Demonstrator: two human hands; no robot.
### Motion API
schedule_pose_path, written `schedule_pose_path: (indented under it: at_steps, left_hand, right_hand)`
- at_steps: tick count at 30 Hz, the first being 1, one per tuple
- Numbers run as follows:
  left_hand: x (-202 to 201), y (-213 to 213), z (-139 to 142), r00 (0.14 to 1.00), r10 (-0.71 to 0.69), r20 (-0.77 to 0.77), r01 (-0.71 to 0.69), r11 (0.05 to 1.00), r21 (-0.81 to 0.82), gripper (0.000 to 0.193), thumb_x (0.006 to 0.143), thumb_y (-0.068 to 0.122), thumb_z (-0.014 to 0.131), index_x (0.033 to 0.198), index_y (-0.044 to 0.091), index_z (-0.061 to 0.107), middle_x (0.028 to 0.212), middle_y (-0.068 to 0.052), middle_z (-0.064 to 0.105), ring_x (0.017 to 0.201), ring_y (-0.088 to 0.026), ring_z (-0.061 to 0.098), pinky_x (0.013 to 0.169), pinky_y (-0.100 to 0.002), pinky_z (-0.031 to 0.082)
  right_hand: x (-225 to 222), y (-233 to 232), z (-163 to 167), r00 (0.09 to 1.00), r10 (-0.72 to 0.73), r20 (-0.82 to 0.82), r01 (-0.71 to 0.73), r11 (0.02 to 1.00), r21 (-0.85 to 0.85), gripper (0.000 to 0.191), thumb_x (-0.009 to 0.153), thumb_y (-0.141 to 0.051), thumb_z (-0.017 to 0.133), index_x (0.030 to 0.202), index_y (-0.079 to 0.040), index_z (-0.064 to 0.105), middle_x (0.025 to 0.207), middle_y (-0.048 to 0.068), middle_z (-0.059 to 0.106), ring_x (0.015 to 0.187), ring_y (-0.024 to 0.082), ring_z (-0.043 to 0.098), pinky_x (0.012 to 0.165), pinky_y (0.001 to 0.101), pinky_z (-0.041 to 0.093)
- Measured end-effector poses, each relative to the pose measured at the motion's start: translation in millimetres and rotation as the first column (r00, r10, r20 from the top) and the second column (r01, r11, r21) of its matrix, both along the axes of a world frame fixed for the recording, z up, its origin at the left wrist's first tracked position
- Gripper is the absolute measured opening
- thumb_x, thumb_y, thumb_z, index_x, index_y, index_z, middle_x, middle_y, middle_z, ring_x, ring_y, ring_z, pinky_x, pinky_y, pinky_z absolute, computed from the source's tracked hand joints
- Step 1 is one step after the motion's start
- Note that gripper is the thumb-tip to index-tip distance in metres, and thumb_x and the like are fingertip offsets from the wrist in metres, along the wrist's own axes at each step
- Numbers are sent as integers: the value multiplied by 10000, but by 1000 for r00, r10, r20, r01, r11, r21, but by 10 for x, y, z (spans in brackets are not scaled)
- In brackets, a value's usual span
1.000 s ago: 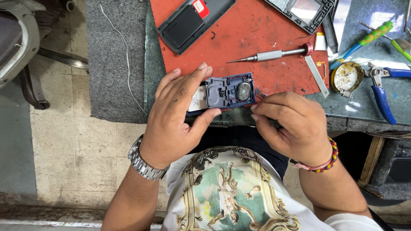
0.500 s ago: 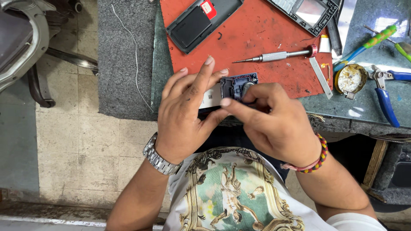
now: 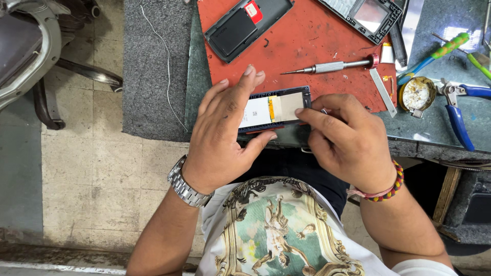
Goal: The person disassembles a blue mobile phone on a workbench, removes the back cover and battery, and uses a metal prying tool to detach internal components. They manipulate the motherboard and connectors, then reassemble the phone by reinserting the battery and back cover.
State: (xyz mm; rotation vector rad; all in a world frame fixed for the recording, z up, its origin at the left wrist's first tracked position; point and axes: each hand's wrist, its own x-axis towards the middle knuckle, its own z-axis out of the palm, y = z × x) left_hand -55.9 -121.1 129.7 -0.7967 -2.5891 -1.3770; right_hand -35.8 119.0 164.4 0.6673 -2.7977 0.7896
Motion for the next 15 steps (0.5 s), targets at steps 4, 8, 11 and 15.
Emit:
schedule_pose_path:
  at_steps: [4,8,11,15]
  left_hand:
    - [-13,-12,-10,1000,-16,10,16,1000,11,1051,847,167,867,1628,53,174,1600,-131,494,1450,-243,547,1295,-468,293]
    - [-8,-19,-33,1000,-18,16,18,1000,11,1048,844,151,865,1628,49,177,1610,-133,476,1443,-250,554,1292,-471,297]
    - [-18,-23,-54,1000,-16,9,16,1000,14,1038,852,135,859,1631,52,177,1617,-138,466,1422,-245,577,1294,-472,303]
    - [0,-22,-63,1000,-18,11,18,999,31,1032,860,128,857,1634,58,178,1622,-138,462,1406,-240,596,1294,-467,311]
  right_hand:
    - [13,50,-39,1000,-1,-9,1,1000,-11,347,857,46,691,1177,-85,719,1132,97,660,880,236,710,732,338,569]
    - [24,93,-37,1000,-24,-11,24,1000,-11,326,867,37,706,1178,-60,717,1105,96,678,856,252,701,698,345,550]
    - [13,123,-23,999,-32,-8,32,999,-15,317,872,35,710,1176,-57,714,1090,95,686,845,253,701,691,342,548]
    - [17,167,6,999,-55,1,55,998,-38,287,911,23,710,1186,-59,709,1098,89,690,854,241,707,710,329,551]
